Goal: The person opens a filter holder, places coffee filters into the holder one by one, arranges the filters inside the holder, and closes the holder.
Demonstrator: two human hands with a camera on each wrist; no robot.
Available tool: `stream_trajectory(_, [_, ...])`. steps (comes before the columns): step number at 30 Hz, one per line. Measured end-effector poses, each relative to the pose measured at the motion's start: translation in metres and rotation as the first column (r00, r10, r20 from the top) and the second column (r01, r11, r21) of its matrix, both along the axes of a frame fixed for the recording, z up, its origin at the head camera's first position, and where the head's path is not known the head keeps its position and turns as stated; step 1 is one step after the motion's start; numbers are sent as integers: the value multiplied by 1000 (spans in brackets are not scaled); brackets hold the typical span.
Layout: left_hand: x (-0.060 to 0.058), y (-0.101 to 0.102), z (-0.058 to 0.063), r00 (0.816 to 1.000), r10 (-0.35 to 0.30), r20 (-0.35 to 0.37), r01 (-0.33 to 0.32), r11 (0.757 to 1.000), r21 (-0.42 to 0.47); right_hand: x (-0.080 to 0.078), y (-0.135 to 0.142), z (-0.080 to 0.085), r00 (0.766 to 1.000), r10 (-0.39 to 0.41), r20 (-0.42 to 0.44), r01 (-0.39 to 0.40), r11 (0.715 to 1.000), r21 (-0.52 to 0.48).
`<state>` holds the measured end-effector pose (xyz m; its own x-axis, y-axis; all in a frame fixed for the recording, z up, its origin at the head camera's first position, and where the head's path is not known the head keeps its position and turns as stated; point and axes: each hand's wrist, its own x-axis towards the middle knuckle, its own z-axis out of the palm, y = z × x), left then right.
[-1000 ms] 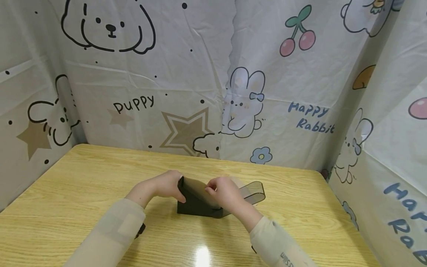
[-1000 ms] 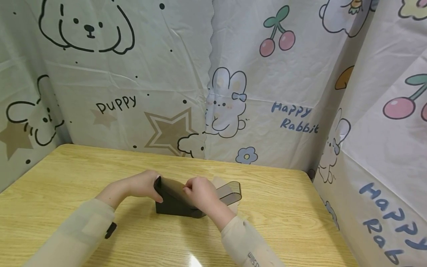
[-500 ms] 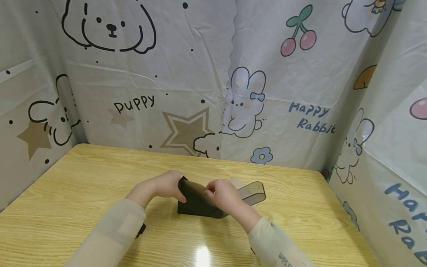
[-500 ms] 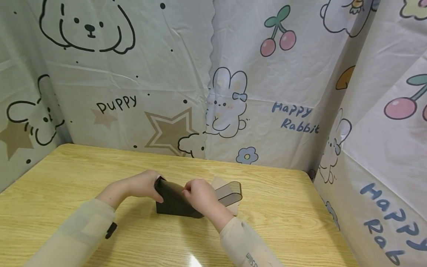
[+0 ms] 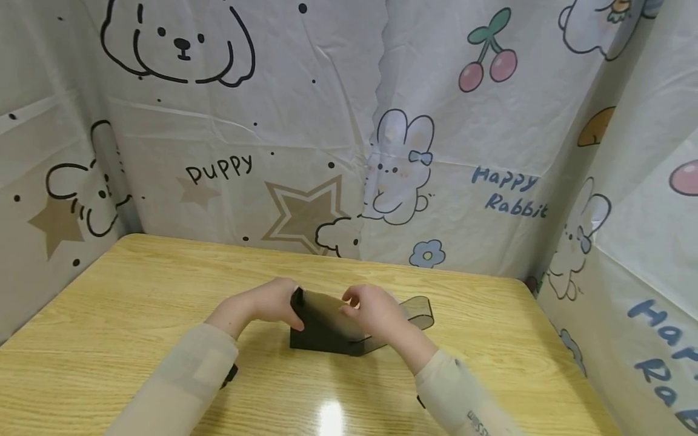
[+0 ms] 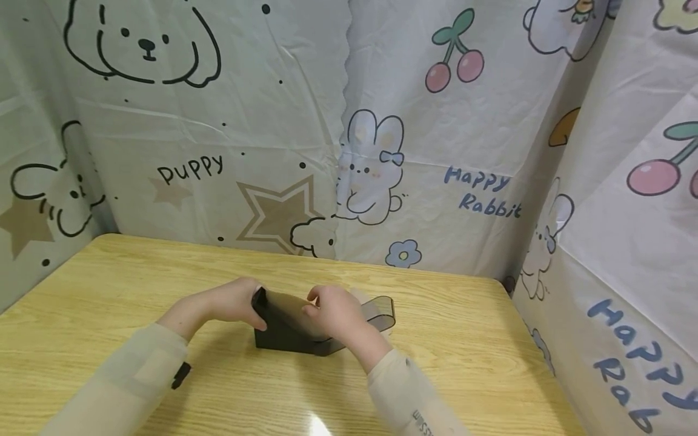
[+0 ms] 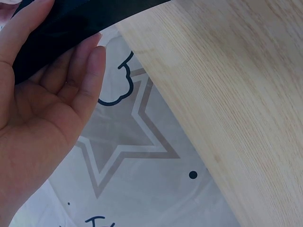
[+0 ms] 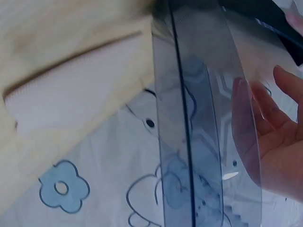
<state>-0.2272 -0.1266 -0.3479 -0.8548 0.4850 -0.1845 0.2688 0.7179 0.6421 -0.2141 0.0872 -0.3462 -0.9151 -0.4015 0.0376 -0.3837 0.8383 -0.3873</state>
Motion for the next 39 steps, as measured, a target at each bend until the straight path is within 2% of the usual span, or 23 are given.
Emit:
stream_trajectory(5, [0,-2,2,1000,-6,-1,6,1000,-1,2,2,7,1000,22,14,-22,999,31])
stream_trajectory(9, [1,-1,2,1000,-15,4,15,1000,3,2,7,14,1000,3,8,-3,1000,2])
stream_trajectory(17, [2,-1,0,1000,17,15,-17,1000,-7,-12,46,51,989,-139,-48,133,985,-113])
stream_trajectory(21, [2,-1,1,1000,11,12,-11,1000,-1,-20,76,58,975,-216,-42,205,962,-183])
stream_trajectory(25, [2,0,2,1000,11,13,-11,1000,-3,-28,101,48,962,-274,-20,263,940,-215])
stream_trajectory(29, [3,1,2,1000,15,18,-15,1000,2,-37,120,26,945,-326,13,322,924,-204])
stream_trajectory(34, [3,0,1,999,17,28,-18,1000,12,-42,127,-14,927,-369,59,372,927,-39])
stream_trajectory(39, [3,1,0,1000,14,22,-14,1000,8,-40,117,-41,924,-352,148,337,934,117])
